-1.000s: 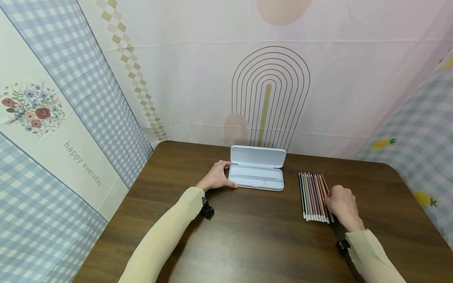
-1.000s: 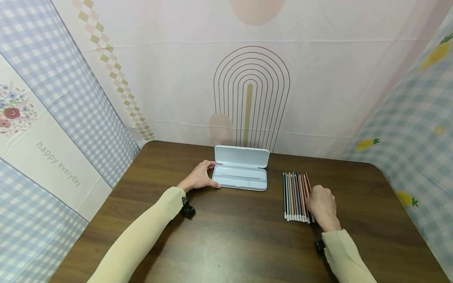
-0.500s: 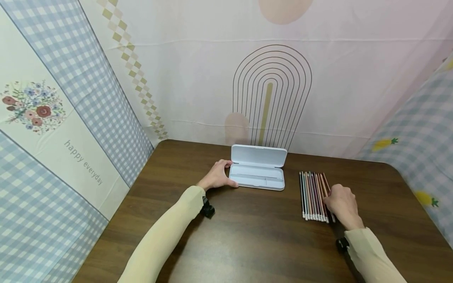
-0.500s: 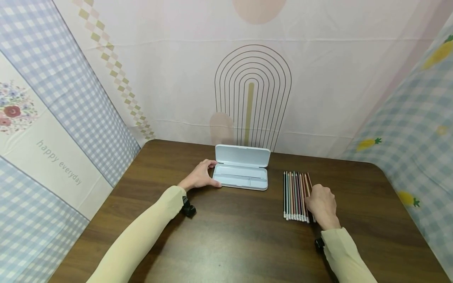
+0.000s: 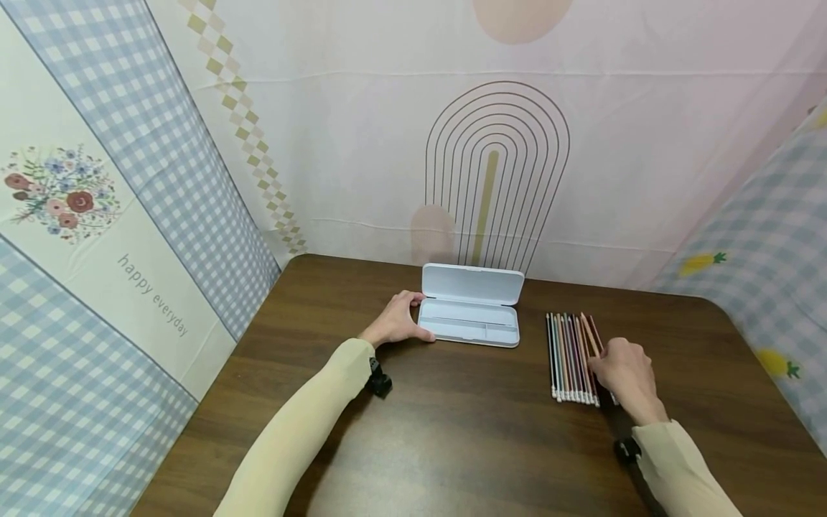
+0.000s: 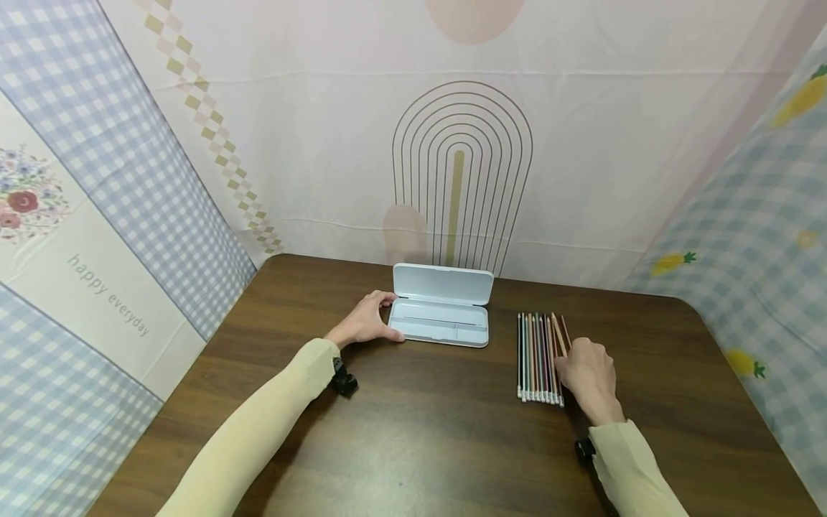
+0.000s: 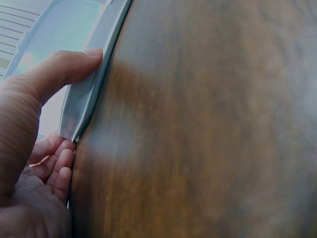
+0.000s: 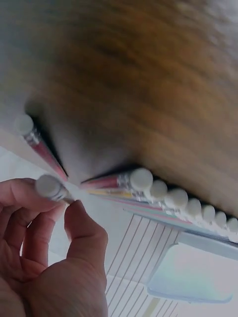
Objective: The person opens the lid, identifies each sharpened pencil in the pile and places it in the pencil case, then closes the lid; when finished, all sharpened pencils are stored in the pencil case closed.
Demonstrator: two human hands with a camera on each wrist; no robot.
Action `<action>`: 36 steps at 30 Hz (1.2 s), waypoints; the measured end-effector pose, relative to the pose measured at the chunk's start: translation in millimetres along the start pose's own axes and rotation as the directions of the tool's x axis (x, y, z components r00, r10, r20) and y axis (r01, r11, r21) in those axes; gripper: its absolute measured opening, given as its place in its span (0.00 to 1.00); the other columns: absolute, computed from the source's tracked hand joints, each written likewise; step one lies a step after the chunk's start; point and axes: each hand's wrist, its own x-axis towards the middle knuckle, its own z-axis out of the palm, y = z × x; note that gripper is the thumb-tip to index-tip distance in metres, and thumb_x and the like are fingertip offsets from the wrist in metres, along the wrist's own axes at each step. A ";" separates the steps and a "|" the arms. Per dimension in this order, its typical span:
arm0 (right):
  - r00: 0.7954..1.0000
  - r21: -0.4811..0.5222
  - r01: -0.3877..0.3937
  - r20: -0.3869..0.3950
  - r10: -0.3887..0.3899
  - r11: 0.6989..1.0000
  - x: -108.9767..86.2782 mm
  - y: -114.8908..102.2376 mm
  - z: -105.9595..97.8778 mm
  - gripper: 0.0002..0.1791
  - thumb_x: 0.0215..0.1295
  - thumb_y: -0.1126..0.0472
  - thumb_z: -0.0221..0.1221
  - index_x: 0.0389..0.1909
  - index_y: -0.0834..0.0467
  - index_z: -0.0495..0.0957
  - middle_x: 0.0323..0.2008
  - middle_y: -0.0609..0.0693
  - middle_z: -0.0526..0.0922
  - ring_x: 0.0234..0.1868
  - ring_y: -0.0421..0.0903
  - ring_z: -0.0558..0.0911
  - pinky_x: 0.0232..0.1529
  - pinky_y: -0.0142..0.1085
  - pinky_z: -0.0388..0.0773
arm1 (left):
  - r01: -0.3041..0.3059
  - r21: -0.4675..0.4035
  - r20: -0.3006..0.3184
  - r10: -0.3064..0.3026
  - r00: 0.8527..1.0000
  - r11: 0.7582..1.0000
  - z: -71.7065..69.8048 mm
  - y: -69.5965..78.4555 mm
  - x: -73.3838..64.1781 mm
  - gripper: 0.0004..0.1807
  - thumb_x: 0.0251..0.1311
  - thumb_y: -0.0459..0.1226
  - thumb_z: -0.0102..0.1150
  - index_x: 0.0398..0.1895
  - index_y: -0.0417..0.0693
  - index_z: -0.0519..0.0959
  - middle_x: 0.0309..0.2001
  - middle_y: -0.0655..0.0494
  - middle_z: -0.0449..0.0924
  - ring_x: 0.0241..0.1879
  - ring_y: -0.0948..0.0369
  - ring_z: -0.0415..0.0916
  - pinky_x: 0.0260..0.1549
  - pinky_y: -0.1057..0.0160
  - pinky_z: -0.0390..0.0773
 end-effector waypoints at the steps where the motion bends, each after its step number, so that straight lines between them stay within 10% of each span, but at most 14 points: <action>1: 1.000 0.006 0.002 -0.005 -0.002 1.000 -0.7 -0.6 -0.6 0.24 0.72 0.59 0.60 0.14 0.53 0.68 0.17 0.46 0.67 0.22 0.48 0.71 0.25 0.40 0.66 | 0.000 -0.002 0.000 0.000 1.000 1.000 -0.1 0.0 0.0 0.54 0.46 0.48 0.88 0.77 0.41 0.72 0.70 0.40 0.75 0.72 0.47 0.70 0.77 0.47 0.71; 19: 0.970 0.085 0.241 -0.044 -0.238 0.967 -5.6 -19.8 2.7 0.12 0.77 0.67 0.52 0.48 0.73 0.78 0.36 0.62 0.79 0.32 0.50 0.76 0.29 0.37 0.72 | -0.004 0.004 -0.010 0.004 1.000 1.000 0.2 1.5 -1.6 0.54 0.47 0.49 0.88 0.76 0.40 0.72 0.69 0.40 0.75 0.71 0.47 0.70 0.76 0.46 0.71; 36: 0.869 0.086 0.482 -0.171 -0.464 0.872 -1.0 -49.9 17.5 0.05 0.73 0.73 0.60 0.42 0.67 0.84 0.34 0.57 0.83 0.34 0.47 0.75 0.35 0.35 0.71 | 0.007 0.001 0.002 -0.007 1.000 1.000 -0.2 -0.5 -0.6 0.54 0.47 0.48 0.87 0.77 0.42 0.71 0.71 0.41 0.74 0.73 0.47 0.69 0.78 0.47 0.70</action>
